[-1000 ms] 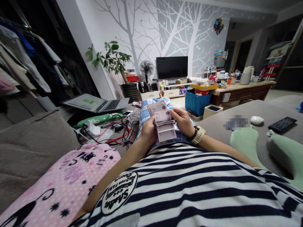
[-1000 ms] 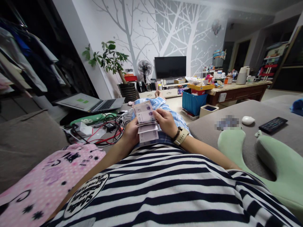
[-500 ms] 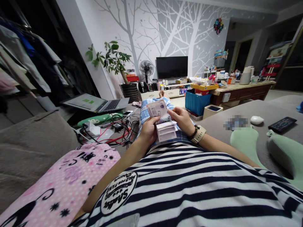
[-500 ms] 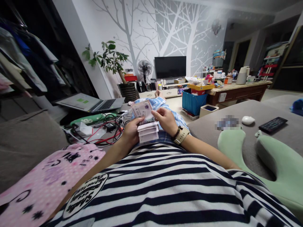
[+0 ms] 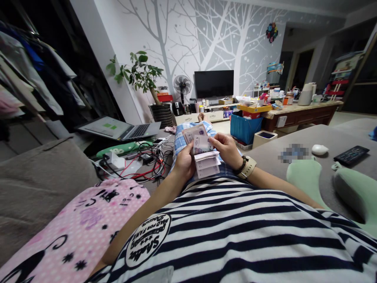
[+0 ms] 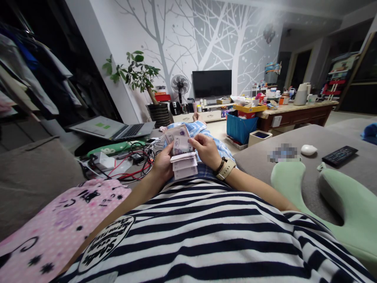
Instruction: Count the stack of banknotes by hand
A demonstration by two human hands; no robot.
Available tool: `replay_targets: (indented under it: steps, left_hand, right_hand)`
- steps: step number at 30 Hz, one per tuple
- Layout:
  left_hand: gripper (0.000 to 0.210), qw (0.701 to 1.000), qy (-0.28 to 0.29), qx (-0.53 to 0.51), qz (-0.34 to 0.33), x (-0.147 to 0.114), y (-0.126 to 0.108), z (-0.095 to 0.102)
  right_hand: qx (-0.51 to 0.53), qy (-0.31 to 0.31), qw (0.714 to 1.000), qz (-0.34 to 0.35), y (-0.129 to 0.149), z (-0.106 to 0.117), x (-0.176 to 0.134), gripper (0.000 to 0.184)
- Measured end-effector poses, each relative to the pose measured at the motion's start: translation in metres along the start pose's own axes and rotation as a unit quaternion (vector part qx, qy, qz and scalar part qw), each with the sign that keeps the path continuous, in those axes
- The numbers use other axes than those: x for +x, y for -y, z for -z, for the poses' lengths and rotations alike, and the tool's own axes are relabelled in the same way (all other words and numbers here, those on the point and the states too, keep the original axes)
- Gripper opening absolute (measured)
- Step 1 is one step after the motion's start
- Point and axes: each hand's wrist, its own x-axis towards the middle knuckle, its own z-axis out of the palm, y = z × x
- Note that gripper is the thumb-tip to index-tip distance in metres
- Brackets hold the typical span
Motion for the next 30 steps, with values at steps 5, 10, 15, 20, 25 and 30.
replay_targets:
  steps: [5, 10, 15, 20, 25, 30]
  left_hand:
    - [0.043, 1.000, -0.013, 0.004, 0.004, -0.001, -0.002, 0.000]
    - [0.044, 1.000, -0.001, 0.009, 0.001, 0.002, -0.001, 0.005]
    - [0.047, 1.000, 0.004, 0.014, 0.009, 0.005, 0.000, 0.009]
    - [0.047, 0.999, 0.017, 0.028, 0.006, 0.007, 0.001, 0.011]
    - [0.043, 0.999, 0.022, 0.041, 0.014, 0.010, 0.001, 0.014]
    - [0.043, 0.999, 0.021, 0.042, 0.008, 0.010, 0.002, 0.014]
  right_hand:
    - [0.002, 0.004, 1.000, 0.006, 0.006, -0.001, -0.003, 0.073]
    - [0.005, 0.013, 1.000, 0.021, 0.005, -0.001, -0.004, 0.075]
    - [0.015, 0.026, 0.999, 0.022, 0.005, -0.002, -0.004, 0.076]
    - [0.024, 0.027, 0.999, 0.022, 0.007, -0.004, -0.005, 0.074]
    - [0.023, 0.028, 0.999, 0.015, 0.006, -0.004, -0.005, 0.073]
    - [0.028, 0.029, 0.999, 0.017, 0.004, -0.003, -0.005, 0.075]
